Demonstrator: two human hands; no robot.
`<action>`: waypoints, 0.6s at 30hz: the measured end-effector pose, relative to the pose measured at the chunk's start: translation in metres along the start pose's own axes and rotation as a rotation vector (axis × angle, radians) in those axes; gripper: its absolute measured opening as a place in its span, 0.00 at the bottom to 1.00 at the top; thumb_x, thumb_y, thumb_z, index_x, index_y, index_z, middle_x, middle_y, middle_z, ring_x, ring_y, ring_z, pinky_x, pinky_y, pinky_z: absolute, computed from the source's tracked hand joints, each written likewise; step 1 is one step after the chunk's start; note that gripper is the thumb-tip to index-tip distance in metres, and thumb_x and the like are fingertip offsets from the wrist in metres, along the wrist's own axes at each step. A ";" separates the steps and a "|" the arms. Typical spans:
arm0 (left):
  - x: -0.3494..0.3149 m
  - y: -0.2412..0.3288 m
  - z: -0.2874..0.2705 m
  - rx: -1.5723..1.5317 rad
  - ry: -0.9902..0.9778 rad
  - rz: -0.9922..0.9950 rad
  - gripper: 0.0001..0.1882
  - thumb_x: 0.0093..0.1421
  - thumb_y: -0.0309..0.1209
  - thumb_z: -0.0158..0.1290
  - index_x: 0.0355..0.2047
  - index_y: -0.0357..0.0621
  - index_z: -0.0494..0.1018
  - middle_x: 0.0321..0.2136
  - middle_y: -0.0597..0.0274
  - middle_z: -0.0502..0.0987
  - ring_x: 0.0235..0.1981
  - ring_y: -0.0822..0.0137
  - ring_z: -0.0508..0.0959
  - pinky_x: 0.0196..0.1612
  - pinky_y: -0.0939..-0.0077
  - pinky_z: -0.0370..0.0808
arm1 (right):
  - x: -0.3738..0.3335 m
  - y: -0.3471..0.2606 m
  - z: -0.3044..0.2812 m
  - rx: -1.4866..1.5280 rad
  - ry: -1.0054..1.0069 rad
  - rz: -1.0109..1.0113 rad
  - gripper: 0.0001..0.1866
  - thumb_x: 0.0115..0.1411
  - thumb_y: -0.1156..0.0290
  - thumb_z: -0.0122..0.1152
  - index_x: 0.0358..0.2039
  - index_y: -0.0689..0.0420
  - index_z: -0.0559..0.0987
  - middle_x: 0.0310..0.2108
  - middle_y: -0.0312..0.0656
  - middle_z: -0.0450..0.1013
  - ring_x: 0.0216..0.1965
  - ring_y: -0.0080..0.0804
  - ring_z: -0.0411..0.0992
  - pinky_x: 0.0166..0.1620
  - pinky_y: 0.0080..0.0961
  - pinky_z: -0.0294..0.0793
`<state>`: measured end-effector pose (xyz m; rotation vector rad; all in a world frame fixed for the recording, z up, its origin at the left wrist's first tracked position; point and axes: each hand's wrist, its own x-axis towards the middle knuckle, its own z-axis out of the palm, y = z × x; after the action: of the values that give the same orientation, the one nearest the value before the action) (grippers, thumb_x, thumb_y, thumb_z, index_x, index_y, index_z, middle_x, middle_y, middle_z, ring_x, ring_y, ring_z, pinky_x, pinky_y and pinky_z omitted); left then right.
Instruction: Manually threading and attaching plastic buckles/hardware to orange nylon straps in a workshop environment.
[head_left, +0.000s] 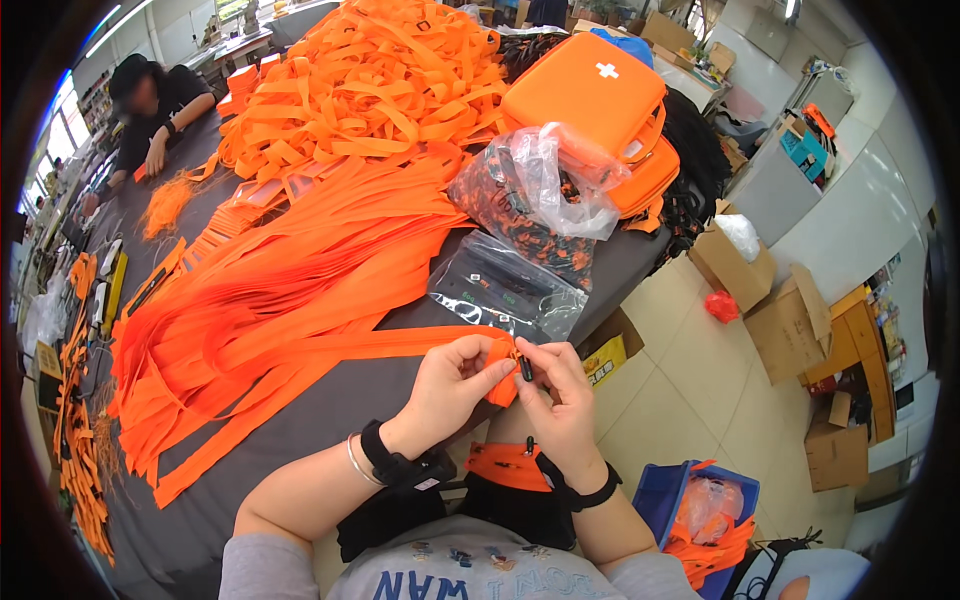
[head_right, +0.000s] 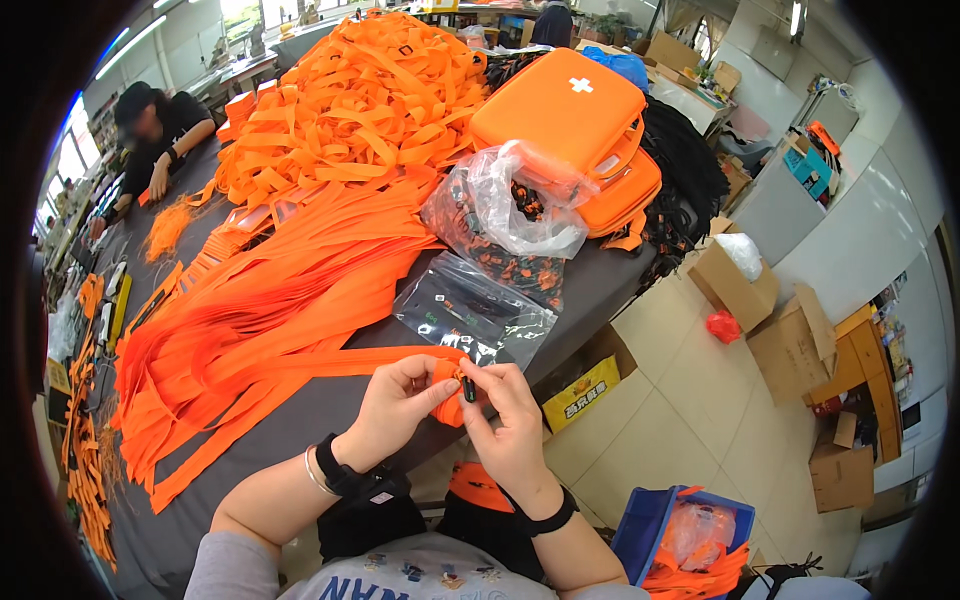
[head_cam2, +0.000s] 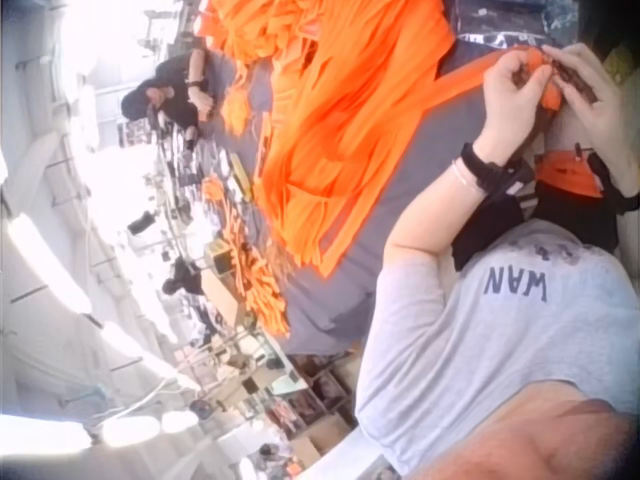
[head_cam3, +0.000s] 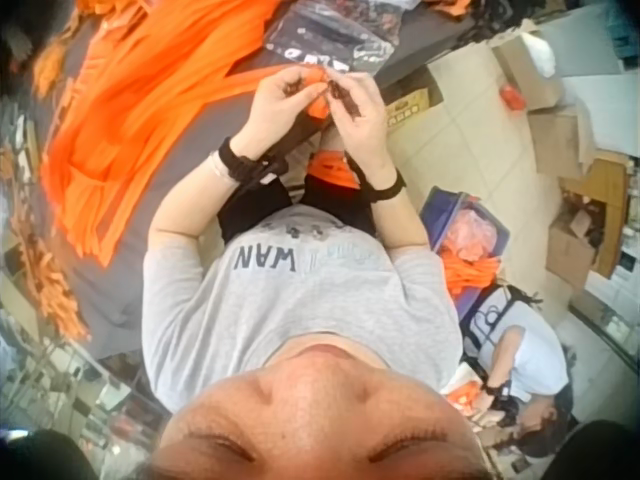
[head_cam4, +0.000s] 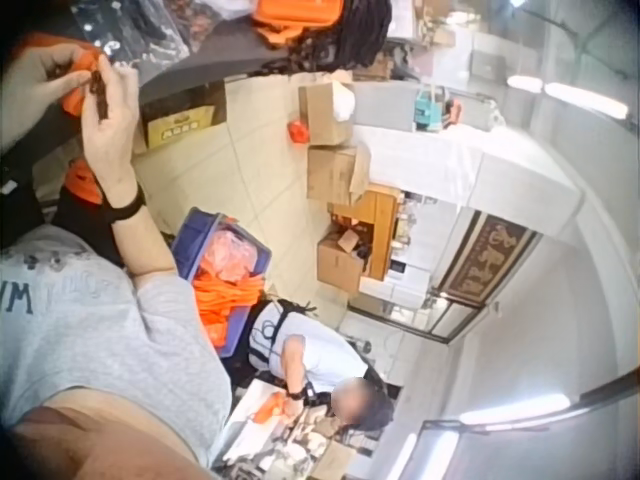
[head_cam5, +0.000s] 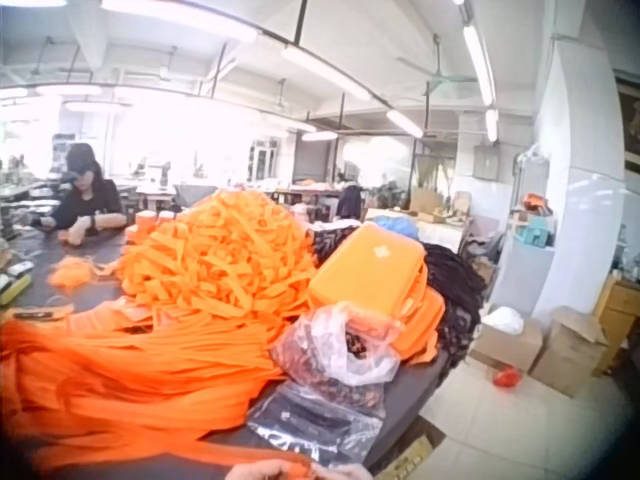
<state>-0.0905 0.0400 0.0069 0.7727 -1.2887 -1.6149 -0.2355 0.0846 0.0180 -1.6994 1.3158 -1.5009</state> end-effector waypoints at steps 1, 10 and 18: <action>0.000 -0.001 -0.001 0.026 -0.008 0.001 0.06 0.60 0.26 0.54 0.36 0.36 0.74 0.24 0.75 0.71 0.24 0.87 0.67 0.27 0.90 0.64 | -0.001 0.002 -0.002 -0.013 -0.002 -0.011 0.18 0.52 0.84 0.59 0.45 0.62 0.77 0.35 0.41 0.69 0.32 0.25 0.70 0.35 0.18 0.70; -0.001 -0.002 0.001 0.140 0.007 0.042 0.07 0.60 0.25 0.53 0.37 0.34 0.74 0.26 0.70 0.74 0.26 0.85 0.69 0.29 0.89 0.67 | -0.001 0.004 -0.007 -0.182 0.026 -0.137 0.13 0.52 0.82 0.62 0.40 0.63 0.78 0.30 0.42 0.73 0.27 0.28 0.73 0.29 0.20 0.72; 0.001 0.001 -0.010 0.181 -0.133 -0.101 0.08 0.61 0.28 0.53 0.36 0.35 0.74 0.26 0.70 0.75 0.26 0.85 0.71 0.28 0.88 0.68 | -0.003 0.011 -0.011 -0.055 -0.064 -0.146 0.09 0.54 0.83 0.59 0.37 0.63 0.76 0.29 0.40 0.74 0.28 0.26 0.74 0.29 0.20 0.73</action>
<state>-0.0823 0.0350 0.0054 0.8649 -1.5283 -1.6690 -0.2488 0.0854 0.0095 -1.8978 1.2336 -1.4893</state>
